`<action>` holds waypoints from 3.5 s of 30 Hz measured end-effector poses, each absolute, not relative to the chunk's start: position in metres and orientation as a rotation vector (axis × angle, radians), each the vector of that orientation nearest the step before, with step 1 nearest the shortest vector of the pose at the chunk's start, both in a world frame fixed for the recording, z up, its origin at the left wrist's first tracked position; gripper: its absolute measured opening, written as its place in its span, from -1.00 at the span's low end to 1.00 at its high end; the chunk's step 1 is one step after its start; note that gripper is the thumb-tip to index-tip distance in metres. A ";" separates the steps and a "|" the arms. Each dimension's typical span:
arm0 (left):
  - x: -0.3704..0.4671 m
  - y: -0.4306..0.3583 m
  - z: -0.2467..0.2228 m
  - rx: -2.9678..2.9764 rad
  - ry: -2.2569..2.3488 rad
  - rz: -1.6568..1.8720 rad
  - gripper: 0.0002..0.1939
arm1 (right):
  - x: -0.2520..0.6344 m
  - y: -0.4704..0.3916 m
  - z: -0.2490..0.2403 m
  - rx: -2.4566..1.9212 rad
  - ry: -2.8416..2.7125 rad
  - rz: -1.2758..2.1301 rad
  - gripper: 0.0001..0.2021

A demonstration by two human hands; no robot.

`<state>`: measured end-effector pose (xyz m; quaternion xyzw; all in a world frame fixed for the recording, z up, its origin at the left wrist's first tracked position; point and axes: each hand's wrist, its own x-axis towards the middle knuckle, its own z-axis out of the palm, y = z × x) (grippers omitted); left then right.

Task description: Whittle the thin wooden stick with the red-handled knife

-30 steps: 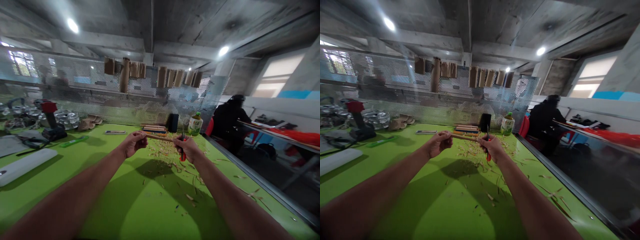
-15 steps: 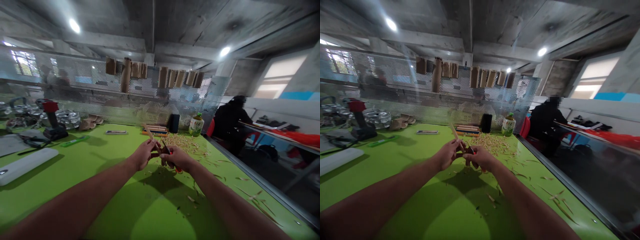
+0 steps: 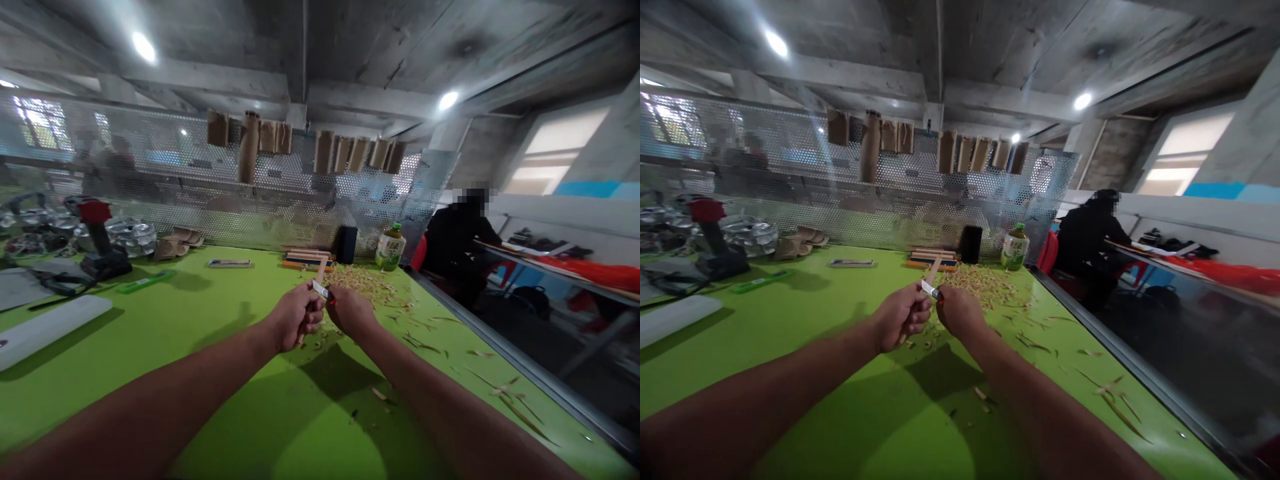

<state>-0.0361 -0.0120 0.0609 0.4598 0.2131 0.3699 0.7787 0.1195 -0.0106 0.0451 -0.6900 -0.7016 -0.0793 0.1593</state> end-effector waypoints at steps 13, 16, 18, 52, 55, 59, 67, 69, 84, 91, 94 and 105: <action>-0.034 -0.014 0.057 0.896 0.380 0.751 -0.84 | 0.128 -0.010 0.055 -1.999 -2.027 -0.248 -0.77; -0.036 -0.012 0.058 0.890 0.402 0.767 -0.83 | 0.120 -0.014 0.054 -1.965 -2.092 -0.265 -0.76; -0.036 -0.011 0.057 0.891 0.416 0.767 -0.83 | 0.117 -0.016 0.054 -1.953 -2.124 -0.261 -0.75; -0.035 -0.017 0.049 1.118 0.573 0.812 -0.87 | 0.122 -0.012 0.052 -1.933 -2.156 -0.236 -0.76; -0.035 -0.018 0.047 1.115 0.531 0.776 -0.83 | 0.130 -0.007 0.055 -1.997 -2.058 -0.279 -0.76; -0.029 -0.026 0.044 1.119 0.483 0.711 -0.71 | 0.151 -0.001 0.062 -2.103 -1.925 -0.317 -0.75; -0.032 -0.015 0.046 1.044 0.584 0.831 -0.88 | 0.119 -0.013 0.053 -1.953 -2.219 -0.189 -0.70; -0.031 -0.013 0.045 1.040 0.585 0.830 -0.85 | 0.116 -0.015 0.053 -1.969 -2.224 -0.221 -0.70; -0.027 -0.042 0.048 1.067 0.516 0.705 -0.74 | 0.169 0.013 0.066 -2.277 -1.737 -0.213 -0.68; -0.027 -0.017 0.042 0.998 0.592 0.869 -0.84 | 0.139 -0.002 0.056 -2.067 -1.826 -0.134 -0.69; -0.028 -0.013 0.043 1.023 0.583 0.851 -0.87 | 0.123 -0.010 0.051 -2.035 -2.055 -0.134 -0.73; -0.027 -0.027 0.057 1.120 0.713 0.826 -0.91 | 0.123 -0.007 0.049 -2.090 -2.080 -0.273 -0.75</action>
